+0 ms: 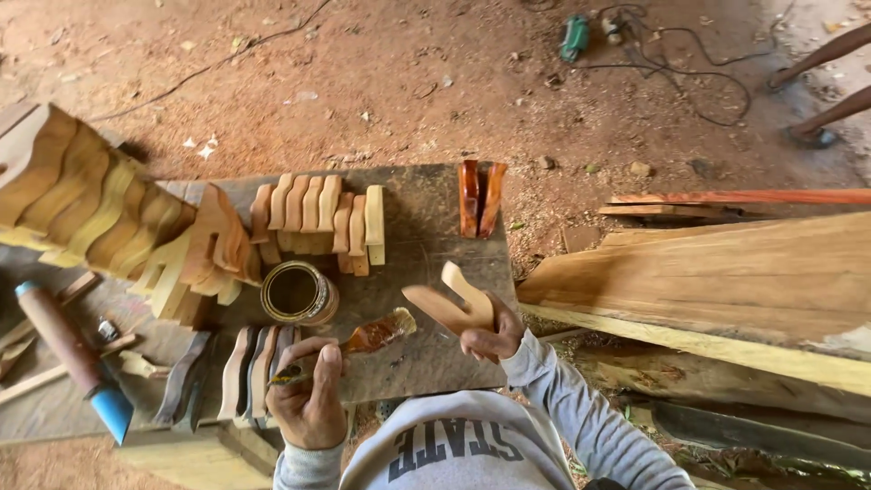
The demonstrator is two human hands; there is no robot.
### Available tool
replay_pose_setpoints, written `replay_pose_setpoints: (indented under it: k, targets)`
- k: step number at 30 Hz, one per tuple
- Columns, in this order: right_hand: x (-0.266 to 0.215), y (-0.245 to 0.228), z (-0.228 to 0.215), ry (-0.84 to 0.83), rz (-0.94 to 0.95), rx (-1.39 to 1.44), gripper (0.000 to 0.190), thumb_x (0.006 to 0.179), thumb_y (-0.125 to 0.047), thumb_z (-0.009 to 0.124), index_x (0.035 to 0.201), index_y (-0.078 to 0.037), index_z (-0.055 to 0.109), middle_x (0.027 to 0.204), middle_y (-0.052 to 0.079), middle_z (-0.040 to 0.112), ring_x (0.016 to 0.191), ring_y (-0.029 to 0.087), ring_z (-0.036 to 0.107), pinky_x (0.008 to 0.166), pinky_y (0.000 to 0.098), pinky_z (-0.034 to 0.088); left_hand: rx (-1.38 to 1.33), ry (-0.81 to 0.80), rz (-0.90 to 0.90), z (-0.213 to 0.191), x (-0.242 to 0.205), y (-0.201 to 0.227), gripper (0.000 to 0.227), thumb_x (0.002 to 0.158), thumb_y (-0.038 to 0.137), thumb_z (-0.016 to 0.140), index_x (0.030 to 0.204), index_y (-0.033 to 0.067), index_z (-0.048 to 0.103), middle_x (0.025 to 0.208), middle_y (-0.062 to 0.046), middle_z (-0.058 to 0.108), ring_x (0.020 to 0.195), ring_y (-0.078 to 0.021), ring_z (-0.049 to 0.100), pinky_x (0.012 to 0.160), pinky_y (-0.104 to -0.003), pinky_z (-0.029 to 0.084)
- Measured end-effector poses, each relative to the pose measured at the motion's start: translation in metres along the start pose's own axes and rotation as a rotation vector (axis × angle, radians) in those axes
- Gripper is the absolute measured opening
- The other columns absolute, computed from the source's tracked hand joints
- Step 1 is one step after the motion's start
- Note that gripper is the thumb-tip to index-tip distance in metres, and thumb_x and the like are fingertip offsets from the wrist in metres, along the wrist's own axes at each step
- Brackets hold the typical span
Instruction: Applying varnish or stain to small wooden furniture components using a paintbrush.
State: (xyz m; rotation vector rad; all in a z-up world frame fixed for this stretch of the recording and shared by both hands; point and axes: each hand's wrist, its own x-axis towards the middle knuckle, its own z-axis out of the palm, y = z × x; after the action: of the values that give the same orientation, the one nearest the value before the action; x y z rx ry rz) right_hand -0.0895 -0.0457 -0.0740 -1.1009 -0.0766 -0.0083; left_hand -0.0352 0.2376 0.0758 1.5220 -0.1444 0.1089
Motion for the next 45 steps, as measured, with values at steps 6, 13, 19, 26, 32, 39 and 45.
replay_pose_setpoints:
  k: [6, 13, 19, 26, 32, 39, 45]
  targets:
    - [-0.059, -0.002, -0.017, 0.583, 0.304, 0.220, 0.057, 0.079, -0.048, 0.077, 0.108, -0.002, 0.057, 0.076, 0.013, 0.061, 0.053, 0.021, 0.060, 0.037, 0.0299, 0.041, 0.016, 0.015, -0.090, -0.008, -0.010, -0.006, 0.013, 0.096, 0.009, 0.063, 0.098, -0.0023, 0.069, 0.065, -0.007, 0.066, 0.057, -0.0138, 0.058, 0.056, -0.024, 0.048]
    - [-0.077, 0.026, -0.068, 0.093, 0.024, 0.533, 0.071, 0.089, 0.009, 0.066, 0.152, -0.006, 0.036, 0.135, 0.030, 0.058, 0.089, 0.030, 0.073, 0.052, 0.0293, 0.058, -0.076, -0.090, -0.073, 0.001, -0.028, -0.027, 0.014, 0.096, 0.013, 0.062, 0.099, -0.0001, 0.067, 0.068, -0.009, 0.067, 0.057, -0.0144, 0.059, 0.050, -0.025, 0.051]
    - [-0.047, -0.002, -0.043, 0.098, 0.327, 0.246, 0.075, 0.092, -0.037, 0.068, 0.154, -0.005, 0.039, 0.082, 0.015, 0.074, 0.043, 0.014, 0.062, 0.029, 0.0252, 0.047, 0.127, -0.148, -0.103, 0.028, -0.030, 0.007, 0.024, 0.089, 0.016, 0.067, 0.107, 0.0012, 0.072, 0.089, -0.011, 0.078, 0.077, -0.0179, 0.072, 0.068, -0.029, 0.059]
    - [-0.059, 0.002, -0.079, -0.170, 0.009, 0.406, 0.071, 0.095, -0.024, 0.076, 0.150, -0.006, 0.034, 0.117, 0.031, 0.063, 0.088, 0.037, 0.072, 0.065, 0.0409, 0.065, 0.330, 0.090, 0.574, -0.002, 0.039, -0.012, 0.010, 0.099, -0.002, 0.061, 0.102, 0.0076, 0.062, 0.097, -0.008, 0.072, 0.060, -0.0099, 0.048, 0.052, -0.022, 0.049]
    - [-0.054, 0.005, -0.068, 0.076, -0.048, 0.358, 0.059, 0.081, 0.001, 0.072, 0.131, -0.008, 0.043, 0.104, 0.041, 0.066, 0.077, 0.054, 0.074, 0.055, 0.0583, 0.066, 0.998, 0.300, 0.374, -0.067, 0.100, -0.125, 0.014, 0.092, 0.033, 0.082, 0.098, 0.0251, 0.072, 0.089, -0.003, 0.075, 0.088, -0.0343, 0.069, 0.083, -0.044, 0.054]
    - [-0.065, 0.022, -0.045, 0.252, 0.068, 0.058, 0.048, 0.094, -0.042, 0.064, 0.128, -0.012, 0.045, 0.080, 0.032, 0.071, 0.055, 0.033, 0.074, 0.042, 0.0329, 0.059, 1.320, -0.113, 0.089, -0.070, 0.137, -0.170, 0.020, 0.092, 0.043, 0.070, 0.103, 0.0269, 0.070, 0.085, -0.009, 0.076, 0.097, -0.0349, 0.070, 0.087, -0.045, 0.054]
    - [-0.067, 0.033, -0.018, 0.247, 0.187, -0.162, 0.051, 0.088, -0.036, 0.068, 0.124, -0.007, 0.048, 0.074, 0.033, 0.074, 0.037, 0.029, 0.069, 0.025, 0.0300, 0.052, 1.197, -0.181, -0.028, -0.083, 0.155, -0.187, 0.020, 0.088, 0.044, 0.072, 0.103, 0.0298, 0.071, 0.086, -0.007, 0.076, 0.101, -0.0337, 0.069, 0.088, -0.045, 0.055]
